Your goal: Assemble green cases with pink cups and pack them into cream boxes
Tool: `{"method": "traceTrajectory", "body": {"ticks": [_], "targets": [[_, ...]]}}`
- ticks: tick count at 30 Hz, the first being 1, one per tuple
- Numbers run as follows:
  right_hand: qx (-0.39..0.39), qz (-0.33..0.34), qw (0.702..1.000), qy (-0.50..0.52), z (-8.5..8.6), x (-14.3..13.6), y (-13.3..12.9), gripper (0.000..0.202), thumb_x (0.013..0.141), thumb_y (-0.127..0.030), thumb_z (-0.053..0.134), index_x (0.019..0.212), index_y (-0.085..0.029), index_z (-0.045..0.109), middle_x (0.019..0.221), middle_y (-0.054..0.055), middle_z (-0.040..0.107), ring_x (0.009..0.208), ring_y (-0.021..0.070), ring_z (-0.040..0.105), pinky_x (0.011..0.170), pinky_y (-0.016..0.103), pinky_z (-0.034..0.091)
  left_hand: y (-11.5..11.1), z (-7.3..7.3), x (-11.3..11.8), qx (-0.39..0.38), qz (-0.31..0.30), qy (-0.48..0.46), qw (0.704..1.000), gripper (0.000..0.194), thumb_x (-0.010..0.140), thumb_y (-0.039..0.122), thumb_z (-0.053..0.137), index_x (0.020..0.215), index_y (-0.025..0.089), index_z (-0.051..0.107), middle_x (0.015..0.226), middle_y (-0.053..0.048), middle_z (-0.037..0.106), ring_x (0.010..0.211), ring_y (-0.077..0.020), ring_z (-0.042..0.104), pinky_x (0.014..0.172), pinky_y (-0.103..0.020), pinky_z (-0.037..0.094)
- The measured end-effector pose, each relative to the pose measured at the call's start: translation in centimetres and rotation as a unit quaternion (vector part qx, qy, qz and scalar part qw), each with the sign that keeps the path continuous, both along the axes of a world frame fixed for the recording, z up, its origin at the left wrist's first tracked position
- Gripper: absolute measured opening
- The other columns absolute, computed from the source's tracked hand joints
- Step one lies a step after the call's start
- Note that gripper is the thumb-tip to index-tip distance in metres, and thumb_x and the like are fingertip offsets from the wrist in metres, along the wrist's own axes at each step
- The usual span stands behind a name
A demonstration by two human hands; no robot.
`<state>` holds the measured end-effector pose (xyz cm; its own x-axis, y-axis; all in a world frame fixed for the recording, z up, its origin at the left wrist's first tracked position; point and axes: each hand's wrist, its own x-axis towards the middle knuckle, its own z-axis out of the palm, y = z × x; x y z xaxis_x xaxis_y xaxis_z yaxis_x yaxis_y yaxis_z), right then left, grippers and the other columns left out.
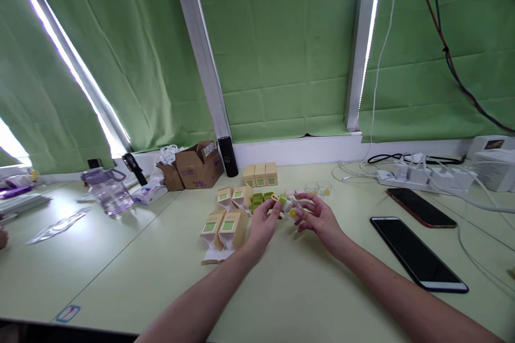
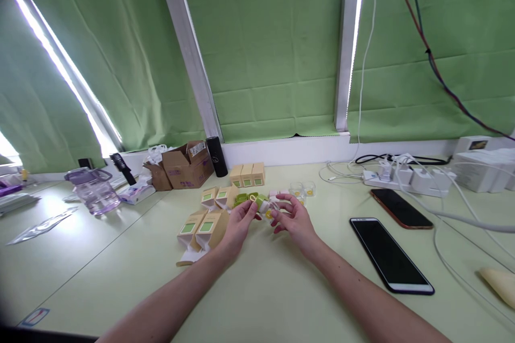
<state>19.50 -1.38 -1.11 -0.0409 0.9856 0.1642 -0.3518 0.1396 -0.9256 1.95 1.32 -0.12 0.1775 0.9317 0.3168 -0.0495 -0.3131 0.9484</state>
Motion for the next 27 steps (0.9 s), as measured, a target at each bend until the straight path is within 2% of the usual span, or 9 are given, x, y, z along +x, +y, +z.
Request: {"method": "traceTrajectory", "body": {"ticks": [13,27], "targets": [[0.008,0.013,1.0,0.014,-0.61,0.05,0.4,0.062,0.069,-0.048,0.092,0.115,-0.025,0.058,0.103,0.003,0.072,0.063,0.0138,0.068,0.06,0.033,0.061,-0.11,-0.16,-0.01,-0.001,-0.02,-0.003,1.0,0.047,0.082,0.061,0.074,0.086,0.015,0.07,0.085,-0.005,0.066,0.077,-0.016,0.057,0.071,-0.025,0.048],[0.005,0.008,1.0,0.008,-0.31,-0.06,0.17,0.065,0.066,-0.049,0.093,0.113,-0.024,0.057,0.1,0.001,0.071,0.062,0.013,0.067,0.061,0.034,0.062,-0.28,-0.13,0.02,-0.006,-0.015,0.003,1.0,0.052,0.079,0.063,0.077,0.096,0.014,0.074,0.093,-0.007,0.073,0.078,-0.0176,0.063,0.073,-0.027,0.052]]}}
